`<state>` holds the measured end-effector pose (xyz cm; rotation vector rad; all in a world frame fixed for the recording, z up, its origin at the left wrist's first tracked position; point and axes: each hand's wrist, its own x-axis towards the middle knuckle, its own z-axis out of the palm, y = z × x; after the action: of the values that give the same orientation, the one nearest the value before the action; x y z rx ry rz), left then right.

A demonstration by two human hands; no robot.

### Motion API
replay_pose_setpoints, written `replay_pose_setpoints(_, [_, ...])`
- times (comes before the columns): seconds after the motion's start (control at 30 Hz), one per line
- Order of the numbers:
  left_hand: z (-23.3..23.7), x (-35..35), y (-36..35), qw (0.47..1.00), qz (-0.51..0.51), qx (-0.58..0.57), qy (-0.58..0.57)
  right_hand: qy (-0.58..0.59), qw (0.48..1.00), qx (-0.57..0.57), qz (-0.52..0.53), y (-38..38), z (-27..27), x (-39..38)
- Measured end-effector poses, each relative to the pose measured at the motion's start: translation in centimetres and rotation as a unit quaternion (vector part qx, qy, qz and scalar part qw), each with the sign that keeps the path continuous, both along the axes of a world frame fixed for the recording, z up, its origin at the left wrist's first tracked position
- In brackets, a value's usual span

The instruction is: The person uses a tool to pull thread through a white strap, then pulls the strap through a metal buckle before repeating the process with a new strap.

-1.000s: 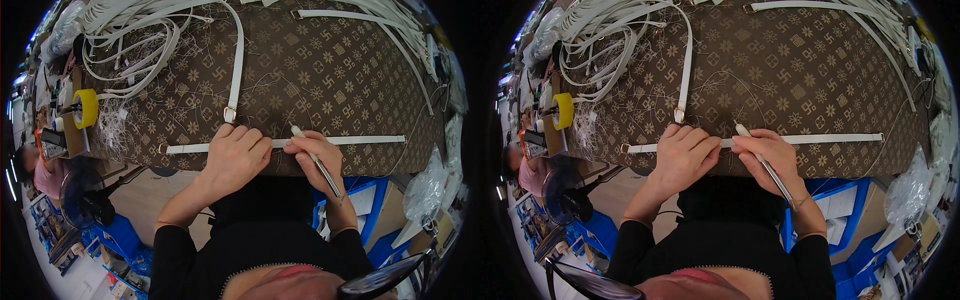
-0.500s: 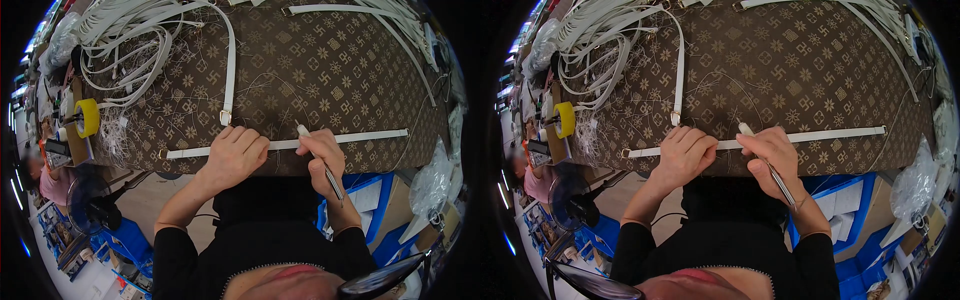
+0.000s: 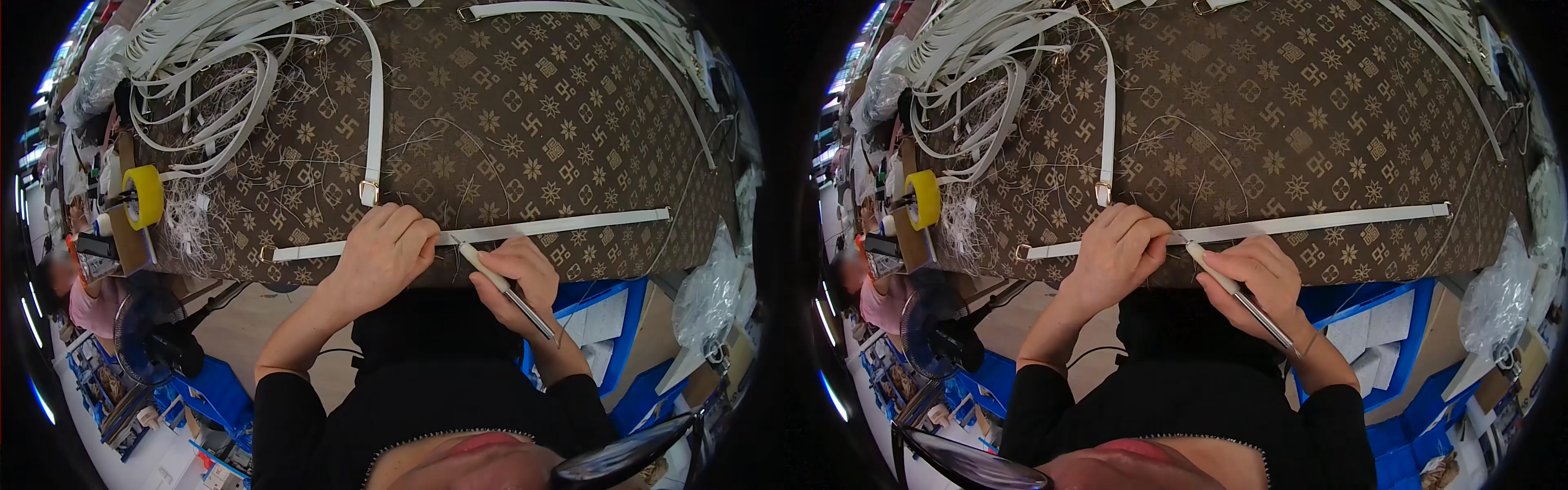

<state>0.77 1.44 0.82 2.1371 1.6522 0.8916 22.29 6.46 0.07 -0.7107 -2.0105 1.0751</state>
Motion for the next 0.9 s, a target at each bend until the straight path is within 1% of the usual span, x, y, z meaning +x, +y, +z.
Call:
replay_pose_setpoints(0.3, [0.1,-0.1,-0.1,1.0,-0.012,-0.018,0.021,-0.02,0.999,0.03,-0.009,-0.3,0.0,-0.9])
replay_pose_setpoints(0.5, [0.5,-0.4,-0.2,0.999,-0.001,-0.013,-0.033,0.004,1.0,-0.007,-0.011,-0.4,-0.1,-0.4])
replay_pose_setpoints(0.57, [1.0,-0.4,-0.2,0.995,0.012,-0.063,-0.08,0.008,1.0,-0.006,-0.008,-0.3,-0.1,-0.1])
replay_pose_setpoints(0.6, [1.1,-0.3,-0.2,0.995,0.012,-0.063,-0.079,0.013,1.0,-0.005,-0.005,-0.3,-0.1,-0.1])
replay_pose_setpoints(0.67, [1.1,-0.2,-0.1,0.997,0.009,-0.063,-0.037,0.014,1.0,-0.005,-0.003,-0.4,-0.2,0.0])
replay_pose_setpoints(0.9, [1.5,0.3,0.2,0.996,0.024,-0.086,0.003,0.011,1.0,-0.004,0.003,-0.3,-0.2,0.0])
